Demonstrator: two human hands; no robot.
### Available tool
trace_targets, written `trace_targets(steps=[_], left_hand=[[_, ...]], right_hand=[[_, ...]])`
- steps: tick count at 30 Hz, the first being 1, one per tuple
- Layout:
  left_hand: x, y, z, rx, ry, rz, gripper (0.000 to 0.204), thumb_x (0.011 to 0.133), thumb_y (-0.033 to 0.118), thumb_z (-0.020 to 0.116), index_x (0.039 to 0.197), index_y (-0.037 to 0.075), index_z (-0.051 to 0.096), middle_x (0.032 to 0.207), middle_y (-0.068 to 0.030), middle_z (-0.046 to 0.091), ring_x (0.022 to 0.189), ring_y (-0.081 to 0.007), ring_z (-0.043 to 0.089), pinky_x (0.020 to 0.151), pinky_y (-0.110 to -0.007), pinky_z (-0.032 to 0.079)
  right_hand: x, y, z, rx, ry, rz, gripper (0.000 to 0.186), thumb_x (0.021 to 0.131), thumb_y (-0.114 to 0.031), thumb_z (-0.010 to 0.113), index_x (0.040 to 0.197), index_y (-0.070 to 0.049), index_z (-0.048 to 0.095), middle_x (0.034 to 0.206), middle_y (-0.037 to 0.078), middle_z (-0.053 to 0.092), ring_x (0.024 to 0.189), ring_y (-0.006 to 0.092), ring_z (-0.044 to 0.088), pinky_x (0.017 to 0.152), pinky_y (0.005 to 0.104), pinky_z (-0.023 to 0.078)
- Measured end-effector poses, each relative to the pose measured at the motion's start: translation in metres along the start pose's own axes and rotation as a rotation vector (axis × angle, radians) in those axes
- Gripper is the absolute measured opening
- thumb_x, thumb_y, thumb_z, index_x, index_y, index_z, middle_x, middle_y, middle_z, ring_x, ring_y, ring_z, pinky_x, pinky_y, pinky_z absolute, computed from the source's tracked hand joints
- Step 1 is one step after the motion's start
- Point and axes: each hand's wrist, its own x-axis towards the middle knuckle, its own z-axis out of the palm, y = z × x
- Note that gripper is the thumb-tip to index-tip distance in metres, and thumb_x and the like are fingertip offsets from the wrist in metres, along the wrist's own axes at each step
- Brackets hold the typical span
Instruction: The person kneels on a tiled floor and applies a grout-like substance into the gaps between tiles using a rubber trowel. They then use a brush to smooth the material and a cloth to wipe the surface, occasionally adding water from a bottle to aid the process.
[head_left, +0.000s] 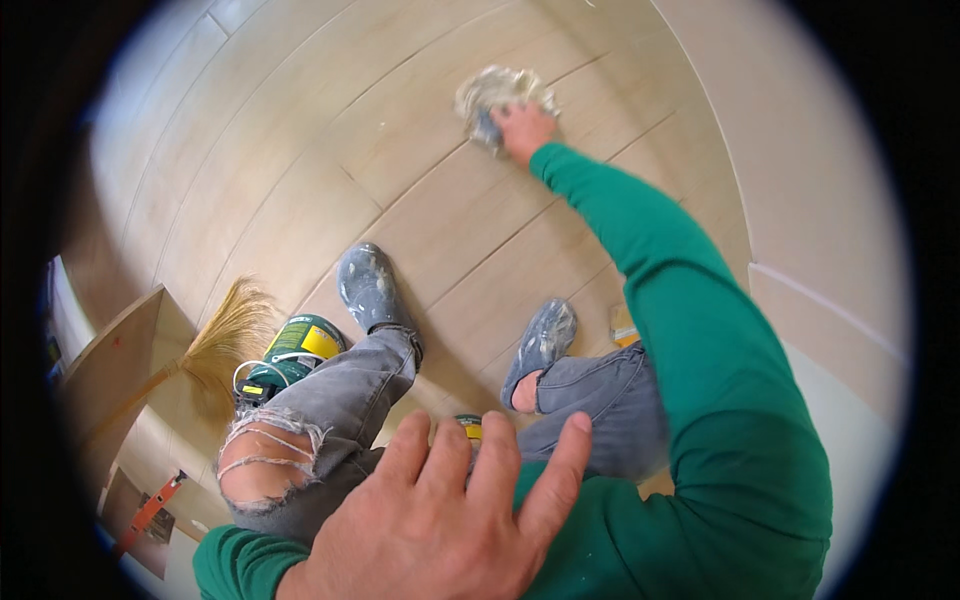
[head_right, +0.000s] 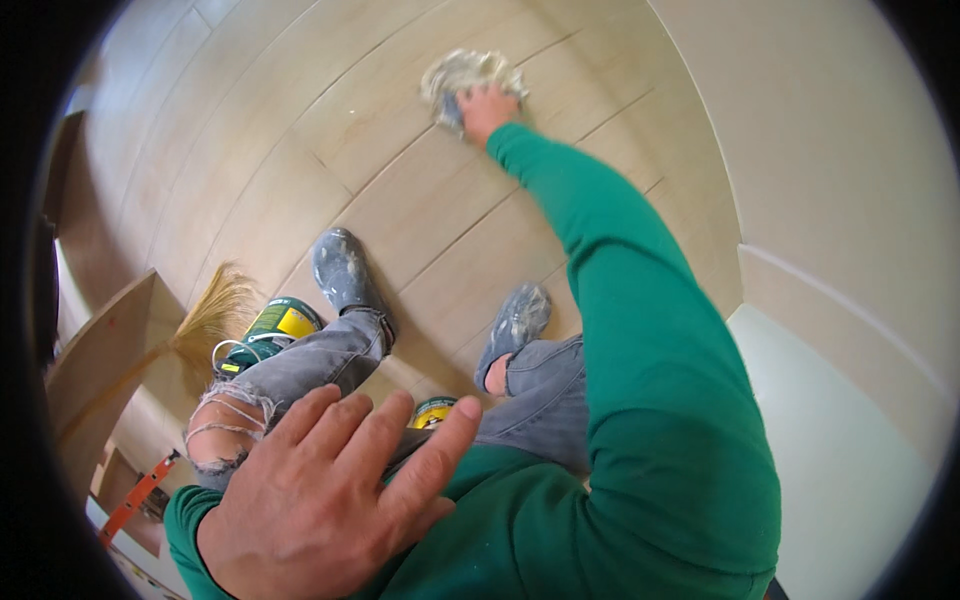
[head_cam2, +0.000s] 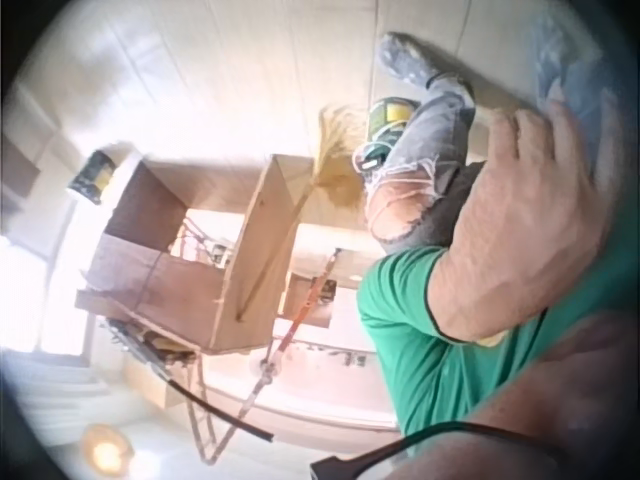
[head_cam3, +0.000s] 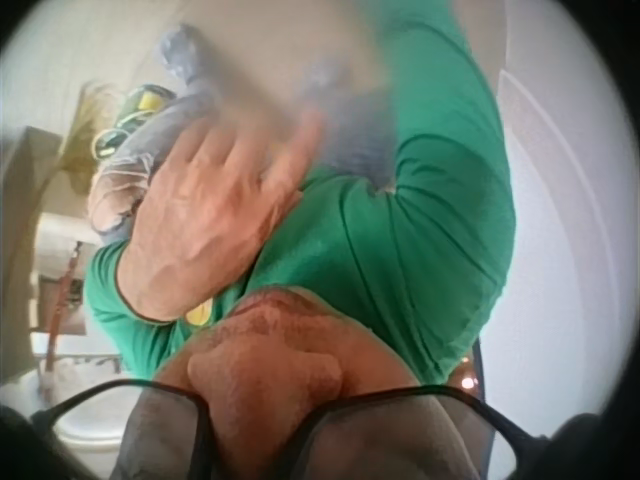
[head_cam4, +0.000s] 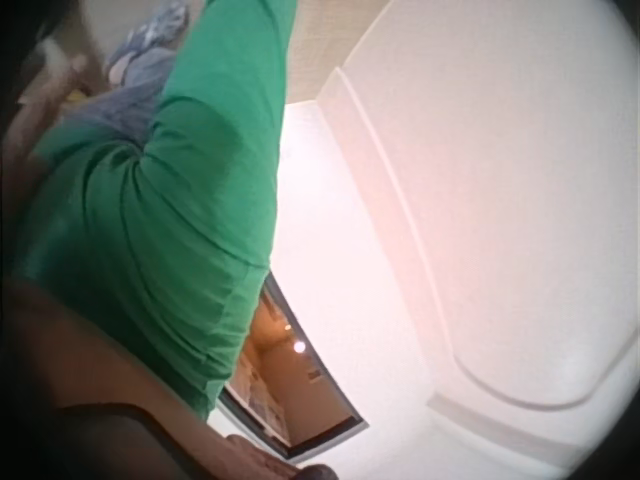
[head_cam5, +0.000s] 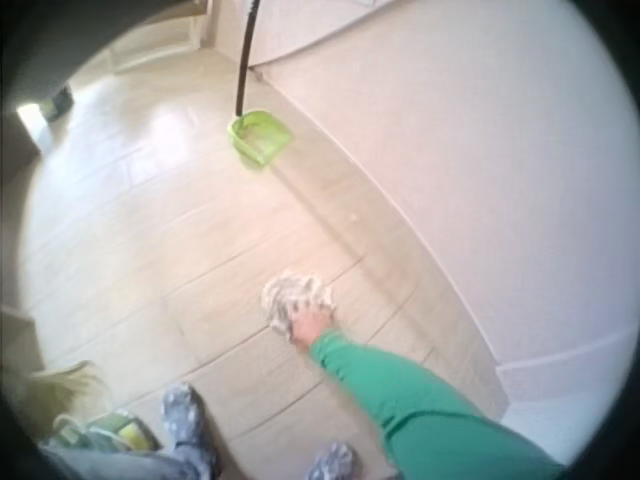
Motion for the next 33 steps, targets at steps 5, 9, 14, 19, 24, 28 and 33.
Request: trace_targets(steps=[5, 9, 14, 19, 24, 28, 33], left_hand=[[0.001, 0.000, -0.002, -0.014, -0.015, 0.014, 0.067, 0.091, 0.016, 0.072, 0.153, 0.005, 0.051, 0.099, -0.0134, 0.060, 0.091, -0.0312, 0.061, 0.082, -0.042, 0.053], [0.000, -0.004, 0.002, 0.008, -0.038, -0.003, 0.065, 0.092, 0.015, 0.070, 0.153, 0.005, 0.051, 0.098, -0.0136, 0.059, 0.091, -0.0309, 0.060, 0.082, -0.042, 0.053], [0.000, 0.004, 0.007, 0.018, 0.052, 0.004, 0.060, 0.093, 0.013, 0.066, 0.152, 0.004, 0.052, 0.098, -0.0141, 0.059, 0.090, -0.0316, 0.060, 0.083, -0.042, 0.053], [0.003, 0.000, 0.005, 0.052, -0.033, 0.028, 0.060, 0.092, 0.011, 0.065, 0.150, 0.002, 0.053, 0.100, -0.0141, 0.060, 0.091, -0.0311, 0.060, 0.084, -0.043, 0.053], [0.002, 0.003, 0.014, 0.106, 0.093, -0.001, 0.058, 0.094, 0.013, 0.065, 0.150, 0.003, 0.053, 0.104, -0.0150, 0.061, 0.094, -0.0317, 0.061, 0.085, -0.043, 0.053], [0.001, 0.006, 0.016, 0.080, 0.037, 0.011, 0.058, 0.094, 0.014, 0.066, 0.150, 0.003, 0.053, 0.107, -0.0158, 0.061, 0.096, -0.0322, 0.062, 0.086, -0.043, 0.053], [0.005, 0.004, 0.015, 0.004, 0.048, -0.024, 0.058, 0.094, 0.014, 0.066, 0.150, 0.003, 0.053, 0.106, -0.0153, 0.061, 0.096, -0.0319, 0.062, 0.085, -0.042, 0.053]], right_hand=[[0.007, 0.016, 0.004, -0.076, 0.035, -0.236, 0.046, 0.097, -0.022, 0.063, 0.142, -0.029, 0.067, 0.132, 0.005, 0.068, 0.122, 0.0332, 0.065, 0.092, 0.0571, 0.059], [0.015, 0.031, 0.005, -0.043, -0.088, -0.136, 0.048, 0.096, -0.021, 0.064, 0.142, -0.034, 0.066, 0.135, 0.003, 0.067, 0.122, 0.0334, 0.065, 0.093, 0.0570, 0.059], [0.002, 0.009, 0.011, -0.150, 0.041, -0.428, 0.045, 0.097, -0.019, 0.061, 0.140, -0.033, 0.067, 0.133, 0.005, 0.069, 0.121, 0.0342, 0.066, 0.093, 0.0563, 0.060], [0.033, 0.016, -0.007, -0.042, 0.005, -0.063, 0.044, 0.097, -0.017, 0.062, 0.138, -0.031, 0.068, 0.126, 0.007, 0.070, 0.119, 0.0349, 0.066, 0.091, 0.0513, 0.061], [-0.006, -0.006, 0.015, 0.008, 0.070, -0.200, 0.046, 0.093, -0.021, 0.066, 0.139, -0.028, 0.068, 0.129, 0.009, 0.067, 0.119, 0.0347, 0.064, 0.093, 0.0570, 0.057], [-0.013, -0.028, 0.043, 0.037, 0.033, -0.314, 0.046, 0.094, -0.025, 0.066, 0.140, -0.028, 0.067, 0.129, 0.010, 0.066, 0.125, 0.0343, 0.061, 0.096, 0.0652, 0.052], [0.073, -0.009, 0.020, 0.117, 0.129, 0.084, 0.032, 0.099, -0.024, 0.061, 0.130, -0.022, 0.070, 0.127, 0.008, 0.068, 0.123, 0.0363, 0.063, 0.094, 0.0564, 0.056]])
